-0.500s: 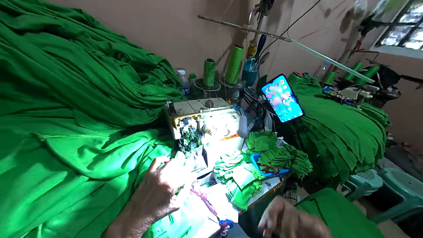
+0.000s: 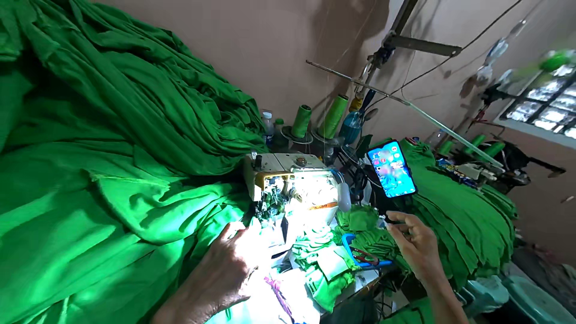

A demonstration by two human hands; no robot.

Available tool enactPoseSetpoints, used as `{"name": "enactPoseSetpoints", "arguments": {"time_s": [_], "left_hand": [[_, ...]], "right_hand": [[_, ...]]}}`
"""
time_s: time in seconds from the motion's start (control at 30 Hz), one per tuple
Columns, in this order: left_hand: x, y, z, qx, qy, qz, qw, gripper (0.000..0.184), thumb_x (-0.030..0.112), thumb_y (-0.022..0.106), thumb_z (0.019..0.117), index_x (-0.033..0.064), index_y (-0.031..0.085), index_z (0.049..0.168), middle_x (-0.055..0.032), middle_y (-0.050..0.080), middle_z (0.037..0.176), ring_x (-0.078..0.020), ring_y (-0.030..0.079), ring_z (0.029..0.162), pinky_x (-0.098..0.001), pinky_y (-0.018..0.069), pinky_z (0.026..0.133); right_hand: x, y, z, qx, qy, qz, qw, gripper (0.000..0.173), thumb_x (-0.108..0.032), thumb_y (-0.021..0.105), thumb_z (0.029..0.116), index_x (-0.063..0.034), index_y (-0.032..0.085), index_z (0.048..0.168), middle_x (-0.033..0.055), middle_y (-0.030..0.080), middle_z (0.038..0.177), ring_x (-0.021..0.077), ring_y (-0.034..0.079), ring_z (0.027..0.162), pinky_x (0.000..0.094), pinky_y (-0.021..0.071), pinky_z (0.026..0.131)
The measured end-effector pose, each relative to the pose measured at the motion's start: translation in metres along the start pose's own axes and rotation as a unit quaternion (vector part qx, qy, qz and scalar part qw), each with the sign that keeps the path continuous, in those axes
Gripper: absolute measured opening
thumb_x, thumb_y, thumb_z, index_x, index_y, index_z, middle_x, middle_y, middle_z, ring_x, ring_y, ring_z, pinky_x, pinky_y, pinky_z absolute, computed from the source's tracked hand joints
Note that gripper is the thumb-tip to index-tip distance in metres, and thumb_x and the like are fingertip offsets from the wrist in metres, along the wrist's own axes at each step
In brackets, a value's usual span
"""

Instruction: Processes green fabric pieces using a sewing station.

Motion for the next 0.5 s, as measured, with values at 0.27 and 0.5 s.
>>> {"name": "enactPoseSetpoints", "arguments": {"time_s": [0.27, 0.5], "left_hand": [[-0.001, -0.003, 0.000, -0.001, 0.000, -0.004, 1.000, 0.038, 0.034, 0.051, 0.0856, 0.0086, 0.061, 0.059, -0.0113, 0.063, 0.064, -0.0333, 0.066, 0.068, -0.0492, 0.0490, 0.075], [0.001, -0.004, 0.000, 0.000, 0.000, 0.005, 1.000, 0.038, 0.035, 0.051, 0.0856, 0.0094, 0.063, 0.061, -0.0108, 0.065, 0.067, -0.0331, 0.067, 0.071, -0.0485, 0.0491, 0.072]], "right_hand": [[-0.003, 0.009, 0.036, 0.020, -0.023, -0.141, 0.990, 0.029, -0.008, 0.063, 0.0974, 0.0074, 0.068, 0.121, 0.0307, 0.064, 0.115, 0.0370, 0.067, 0.087, 0.0483, 0.0556, 0.075], [-0.005, 0.013, 0.048, 0.021, -0.008, -0.192, 0.981, 0.023, -0.012, 0.062, 0.0998, 0.0051, 0.073, 0.111, 0.0275, 0.067, 0.109, 0.0388, 0.067, 0.085, 0.0541, 0.0537, 0.074]]}}
Point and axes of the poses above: each hand's wrist, its own z-axis towards the middle knuckle, its own y-axis out of the palm, x = y × z, the point moved 3 cm from there along z, towards the middle knuckle
